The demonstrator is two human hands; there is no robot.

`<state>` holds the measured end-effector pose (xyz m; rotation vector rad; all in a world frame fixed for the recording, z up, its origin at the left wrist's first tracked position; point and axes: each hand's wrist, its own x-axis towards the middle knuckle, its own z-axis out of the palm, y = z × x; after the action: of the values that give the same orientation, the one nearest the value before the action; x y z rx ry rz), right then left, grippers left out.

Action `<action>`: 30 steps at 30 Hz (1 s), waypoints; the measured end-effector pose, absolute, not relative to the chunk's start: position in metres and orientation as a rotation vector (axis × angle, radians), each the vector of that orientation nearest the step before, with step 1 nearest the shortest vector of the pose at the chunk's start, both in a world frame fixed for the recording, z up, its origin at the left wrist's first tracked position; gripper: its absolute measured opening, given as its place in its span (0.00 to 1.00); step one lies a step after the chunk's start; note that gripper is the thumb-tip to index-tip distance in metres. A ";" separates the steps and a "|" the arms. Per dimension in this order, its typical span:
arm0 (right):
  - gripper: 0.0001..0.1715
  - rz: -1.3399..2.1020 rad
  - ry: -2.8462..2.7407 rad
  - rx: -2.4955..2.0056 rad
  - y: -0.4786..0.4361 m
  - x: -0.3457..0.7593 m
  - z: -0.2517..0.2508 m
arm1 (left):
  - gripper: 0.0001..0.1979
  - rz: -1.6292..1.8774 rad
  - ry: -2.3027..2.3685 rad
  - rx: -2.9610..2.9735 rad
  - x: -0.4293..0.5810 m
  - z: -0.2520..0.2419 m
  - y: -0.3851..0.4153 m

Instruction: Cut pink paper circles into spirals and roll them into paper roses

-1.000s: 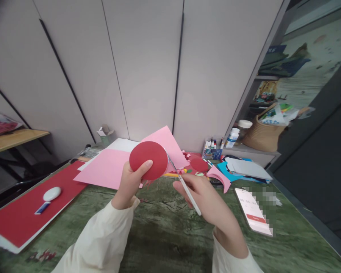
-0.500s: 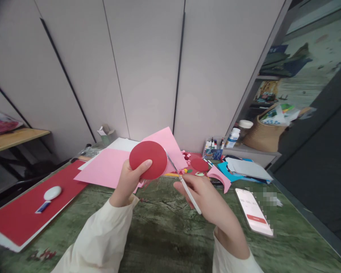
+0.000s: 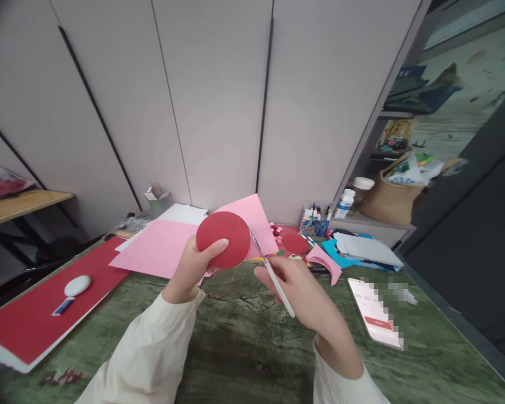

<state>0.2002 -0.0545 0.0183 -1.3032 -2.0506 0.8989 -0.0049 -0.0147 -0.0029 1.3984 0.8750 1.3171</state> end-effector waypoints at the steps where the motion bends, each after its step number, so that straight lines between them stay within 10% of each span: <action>1: 0.21 0.892 -2.050 -1.301 -0.054 0.199 0.018 | 0.20 1.310 0.877 1.404 -0.005 -0.003 -0.015; 30: 0.23 0.843 -2.101 -1.340 -0.053 0.205 0.019 | 0.16 1.258 0.950 1.454 -0.016 0.002 -0.014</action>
<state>0.2054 -0.0533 0.0190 -1.3395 -2.1007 0.8431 -0.0164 -0.0140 0.0017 1.4537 0.9500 1.2576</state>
